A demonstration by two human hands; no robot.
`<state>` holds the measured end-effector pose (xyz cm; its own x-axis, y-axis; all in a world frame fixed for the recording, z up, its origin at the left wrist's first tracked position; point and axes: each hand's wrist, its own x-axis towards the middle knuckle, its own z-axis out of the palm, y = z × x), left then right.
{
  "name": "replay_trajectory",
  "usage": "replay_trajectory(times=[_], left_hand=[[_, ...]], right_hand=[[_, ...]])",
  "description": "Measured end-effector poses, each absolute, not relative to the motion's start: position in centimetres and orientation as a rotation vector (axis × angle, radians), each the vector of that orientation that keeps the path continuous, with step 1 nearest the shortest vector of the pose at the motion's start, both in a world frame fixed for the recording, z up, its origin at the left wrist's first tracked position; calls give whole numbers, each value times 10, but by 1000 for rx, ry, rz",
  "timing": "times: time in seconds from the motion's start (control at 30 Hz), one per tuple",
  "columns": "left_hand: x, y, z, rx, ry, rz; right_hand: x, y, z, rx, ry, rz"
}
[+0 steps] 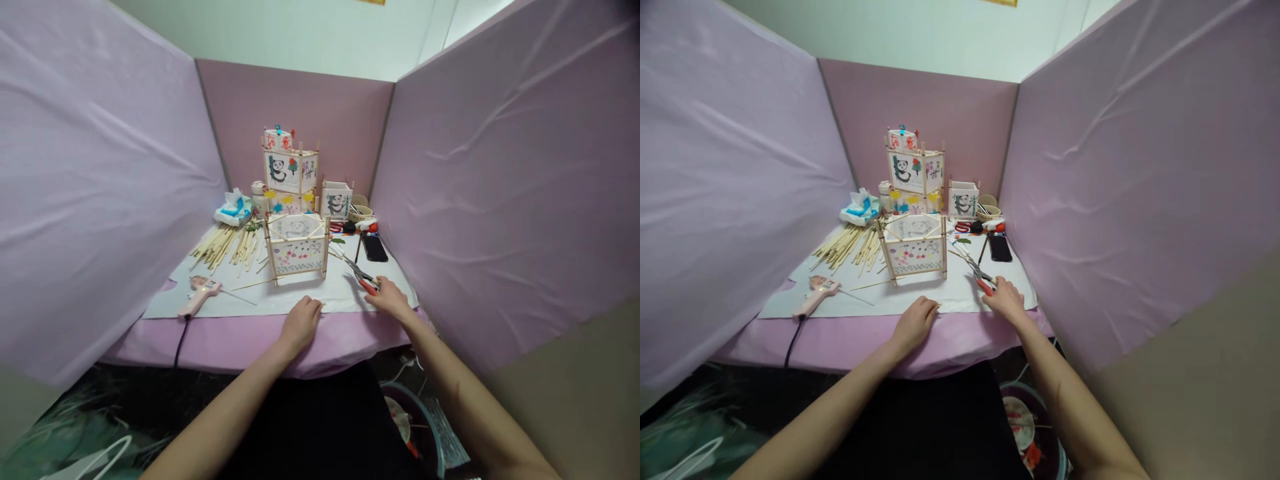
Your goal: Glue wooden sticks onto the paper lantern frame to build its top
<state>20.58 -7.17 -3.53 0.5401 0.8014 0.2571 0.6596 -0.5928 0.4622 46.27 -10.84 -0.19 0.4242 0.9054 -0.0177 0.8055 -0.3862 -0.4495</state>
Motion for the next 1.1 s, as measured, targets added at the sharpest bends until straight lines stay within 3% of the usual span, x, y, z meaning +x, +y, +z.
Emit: replay_trajectory(times=[0.23,0.4,0.63,0.8,0.93,1.1], left_hand=[[250,-59,-32,2555,993,574],[267,-52,-36,2178,977,703],[262,-67,-37,1763,912,826],[235,-77,-32,1816,894,919],[189,-76,-32,1876,1029,976],[138,-71,-32,1842,1220,1043]], right_hand=[[483,-53,-12,-2334,-1849,192],[486,-55,-15,-2176,-1894,193],[442,-105,-6,-1559,-1703,801],[433,-141,17,-1745,-1551,619],[450,-169,33,-2059,-1854,425],[464,-184,13,-2291,-1875,564]])
